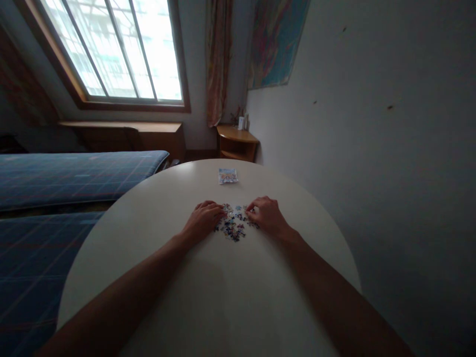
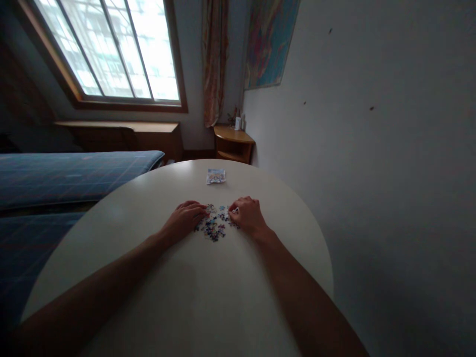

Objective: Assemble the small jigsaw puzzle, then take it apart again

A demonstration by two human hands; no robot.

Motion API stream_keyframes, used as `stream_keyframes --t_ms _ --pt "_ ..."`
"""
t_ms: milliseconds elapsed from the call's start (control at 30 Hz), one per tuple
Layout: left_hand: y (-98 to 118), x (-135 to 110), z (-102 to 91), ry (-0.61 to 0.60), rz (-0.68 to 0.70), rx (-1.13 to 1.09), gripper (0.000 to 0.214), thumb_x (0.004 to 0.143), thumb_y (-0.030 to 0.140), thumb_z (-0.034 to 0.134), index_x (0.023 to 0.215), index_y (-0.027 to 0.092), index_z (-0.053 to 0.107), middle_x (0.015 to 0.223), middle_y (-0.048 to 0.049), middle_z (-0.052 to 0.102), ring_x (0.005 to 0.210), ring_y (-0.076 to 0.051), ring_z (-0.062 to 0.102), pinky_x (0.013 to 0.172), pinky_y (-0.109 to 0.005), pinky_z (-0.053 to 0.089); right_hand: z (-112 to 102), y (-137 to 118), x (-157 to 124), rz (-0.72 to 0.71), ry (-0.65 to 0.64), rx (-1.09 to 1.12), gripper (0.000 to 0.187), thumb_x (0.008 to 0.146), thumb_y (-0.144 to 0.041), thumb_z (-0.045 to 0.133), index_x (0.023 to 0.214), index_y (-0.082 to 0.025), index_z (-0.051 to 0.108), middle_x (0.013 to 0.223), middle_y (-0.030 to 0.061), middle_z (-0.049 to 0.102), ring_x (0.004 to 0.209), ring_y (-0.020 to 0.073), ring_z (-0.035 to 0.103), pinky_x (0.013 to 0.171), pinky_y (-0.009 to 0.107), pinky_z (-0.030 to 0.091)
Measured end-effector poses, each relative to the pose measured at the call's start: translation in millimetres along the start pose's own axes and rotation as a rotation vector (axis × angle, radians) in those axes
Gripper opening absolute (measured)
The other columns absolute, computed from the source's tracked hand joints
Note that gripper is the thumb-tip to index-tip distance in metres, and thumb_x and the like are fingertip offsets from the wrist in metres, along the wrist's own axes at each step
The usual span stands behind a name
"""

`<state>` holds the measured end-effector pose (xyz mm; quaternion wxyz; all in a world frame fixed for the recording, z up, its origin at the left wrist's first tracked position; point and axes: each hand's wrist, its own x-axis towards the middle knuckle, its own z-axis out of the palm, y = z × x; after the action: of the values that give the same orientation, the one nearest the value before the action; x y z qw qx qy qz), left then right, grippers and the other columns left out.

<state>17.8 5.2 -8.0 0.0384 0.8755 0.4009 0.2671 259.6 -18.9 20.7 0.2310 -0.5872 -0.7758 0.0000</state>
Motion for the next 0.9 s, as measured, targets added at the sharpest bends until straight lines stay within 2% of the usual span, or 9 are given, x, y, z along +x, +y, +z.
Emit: stream_keyframes --t_ms 167,433,700,900 --pt "1.4 1.1 -0.6 0.009 -0.016 -0.031 0.023 0.095 0.032 0.053 0.098 0.027 0.075 0.113 -0.0035 0.071 0.110 -0.023 0.060 0.101 -0.041 0.043 1.7 -5.3 -0.8 -0.030 -0.027 -0.013 0.012 0.085 -0.032 0.066 0.083 -0.023 0.075 0.094 0.0043 0.073 0.096 0.0219 0.061 0.089 0.036 0.036" --pt "-1.9 3.0 3.2 0.031 -0.028 -0.095 0.024 0.094 0.030 0.051 0.097 0.024 0.074 0.103 -0.0043 0.073 0.099 -0.021 0.063 0.095 -0.036 0.047 20.8 -29.6 -4.7 -0.109 -0.023 0.054 0.023 0.090 -0.037 0.062 0.107 -0.026 0.073 0.110 0.0056 0.070 0.107 0.0229 0.056 0.091 0.036 0.037" --pt "0.4 3.5 1.3 0.060 0.011 -0.097 0.023 0.095 0.027 0.052 0.098 0.024 0.075 0.103 -0.0041 0.072 0.098 -0.021 0.063 0.094 -0.037 0.046 25.7 -33.3 -3.0 -0.069 -0.034 0.104 0.017 0.088 -0.034 0.065 0.099 -0.025 0.073 0.107 0.0048 0.069 0.104 0.0219 0.056 0.091 0.036 0.038" --pt "3.8 0.6 0.6 0.037 0.077 -0.076 0.019 0.093 0.025 0.056 0.096 0.026 0.074 0.103 -0.0027 0.074 0.100 -0.021 0.062 0.097 -0.038 0.043 24.5 -32.8 -2.1 -0.049 -0.030 0.140 0.014 0.086 -0.033 0.067 0.095 -0.023 0.072 0.102 0.0052 0.070 0.102 0.0219 0.057 0.089 0.035 0.037"
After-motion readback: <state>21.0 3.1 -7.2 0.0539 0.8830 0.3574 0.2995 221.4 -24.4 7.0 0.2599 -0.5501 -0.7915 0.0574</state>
